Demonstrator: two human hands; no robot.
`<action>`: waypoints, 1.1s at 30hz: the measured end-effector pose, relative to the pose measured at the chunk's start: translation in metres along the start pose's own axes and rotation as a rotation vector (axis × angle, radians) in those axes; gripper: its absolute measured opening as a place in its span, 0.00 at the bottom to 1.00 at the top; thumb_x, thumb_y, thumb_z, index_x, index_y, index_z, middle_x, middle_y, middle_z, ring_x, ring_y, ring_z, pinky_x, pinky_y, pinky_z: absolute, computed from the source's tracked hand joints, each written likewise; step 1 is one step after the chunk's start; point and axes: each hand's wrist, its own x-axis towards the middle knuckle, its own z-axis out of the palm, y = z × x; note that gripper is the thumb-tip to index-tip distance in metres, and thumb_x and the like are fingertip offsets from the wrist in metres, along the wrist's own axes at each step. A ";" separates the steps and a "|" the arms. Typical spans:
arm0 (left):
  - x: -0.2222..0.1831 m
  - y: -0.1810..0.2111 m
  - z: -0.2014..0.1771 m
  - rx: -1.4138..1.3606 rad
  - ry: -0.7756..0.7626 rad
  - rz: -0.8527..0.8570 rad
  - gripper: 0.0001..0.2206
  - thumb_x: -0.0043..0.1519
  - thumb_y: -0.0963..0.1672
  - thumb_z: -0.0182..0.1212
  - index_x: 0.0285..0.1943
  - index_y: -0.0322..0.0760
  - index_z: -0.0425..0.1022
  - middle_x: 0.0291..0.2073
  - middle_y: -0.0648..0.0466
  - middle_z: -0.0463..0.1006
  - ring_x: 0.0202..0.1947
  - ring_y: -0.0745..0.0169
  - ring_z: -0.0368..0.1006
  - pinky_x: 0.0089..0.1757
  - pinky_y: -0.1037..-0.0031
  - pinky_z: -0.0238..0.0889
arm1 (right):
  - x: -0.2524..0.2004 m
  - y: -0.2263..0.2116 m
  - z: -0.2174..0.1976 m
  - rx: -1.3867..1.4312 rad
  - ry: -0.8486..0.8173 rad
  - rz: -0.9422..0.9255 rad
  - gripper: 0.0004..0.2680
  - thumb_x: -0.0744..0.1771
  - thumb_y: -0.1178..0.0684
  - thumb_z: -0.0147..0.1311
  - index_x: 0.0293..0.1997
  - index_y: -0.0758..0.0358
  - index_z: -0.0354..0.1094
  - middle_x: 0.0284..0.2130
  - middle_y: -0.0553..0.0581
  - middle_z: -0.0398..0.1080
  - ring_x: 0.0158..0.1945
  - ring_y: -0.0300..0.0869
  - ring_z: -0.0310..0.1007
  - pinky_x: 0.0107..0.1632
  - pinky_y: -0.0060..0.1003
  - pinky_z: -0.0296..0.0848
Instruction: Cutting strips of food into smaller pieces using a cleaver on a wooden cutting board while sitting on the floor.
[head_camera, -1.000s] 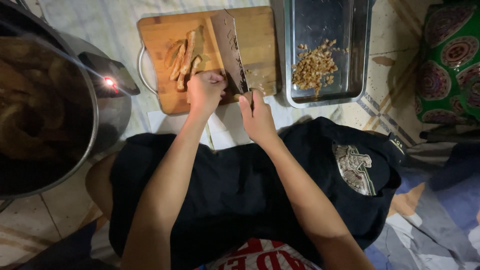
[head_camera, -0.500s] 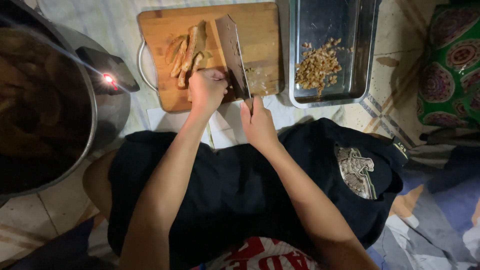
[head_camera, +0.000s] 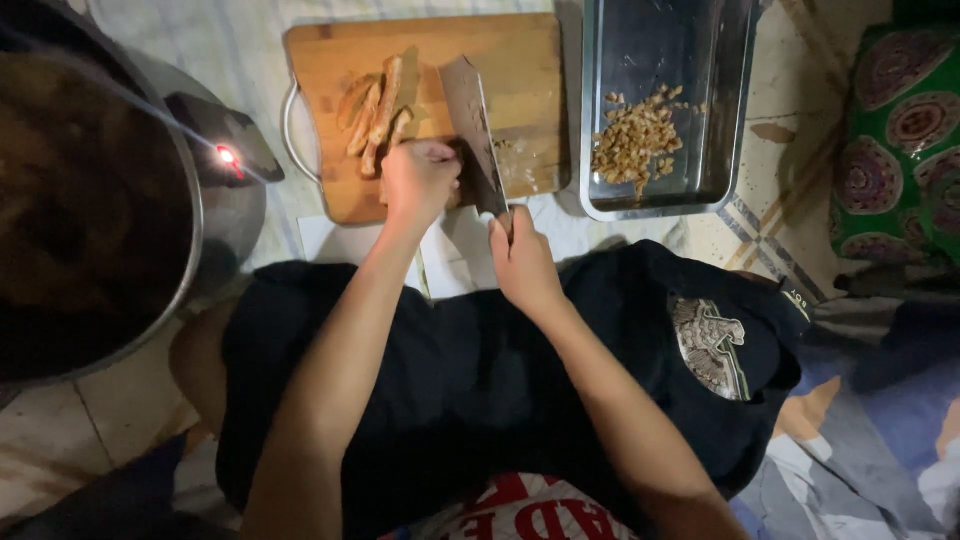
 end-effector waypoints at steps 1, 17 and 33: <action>-0.001 -0.002 0.001 -0.002 0.000 -0.005 0.10 0.51 0.41 0.67 0.40 0.43 0.86 0.31 0.48 0.85 0.29 0.54 0.83 0.34 0.63 0.75 | -0.003 0.001 0.001 -0.003 -0.004 0.002 0.11 0.73 0.46 0.40 0.43 0.64 0.60 0.32 0.71 0.75 0.42 0.64 0.78 0.41 0.54 0.78; -0.014 0.016 -0.014 0.141 -0.021 -0.021 0.13 0.56 0.49 0.69 0.47 0.46 0.81 0.42 0.56 0.85 0.40 0.59 0.82 0.43 0.59 0.77 | 0.036 -0.018 -0.039 0.452 0.036 -0.024 0.09 0.72 0.46 0.45 0.42 0.58 0.64 0.14 0.54 0.66 0.13 0.41 0.67 0.18 0.32 0.67; -0.055 0.006 0.029 0.522 0.164 0.487 0.17 0.51 0.50 0.70 0.41 0.37 0.72 0.39 0.46 0.74 0.29 0.37 0.79 0.31 0.53 0.74 | 0.018 0.041 -0.060 0.594 0.168 0.049 0.06 0.72 0.52 0.44 0.39 0.60 0.61 0.13 0.58 0.63 0.12 0.44 0.65 0.13 0.33 0.63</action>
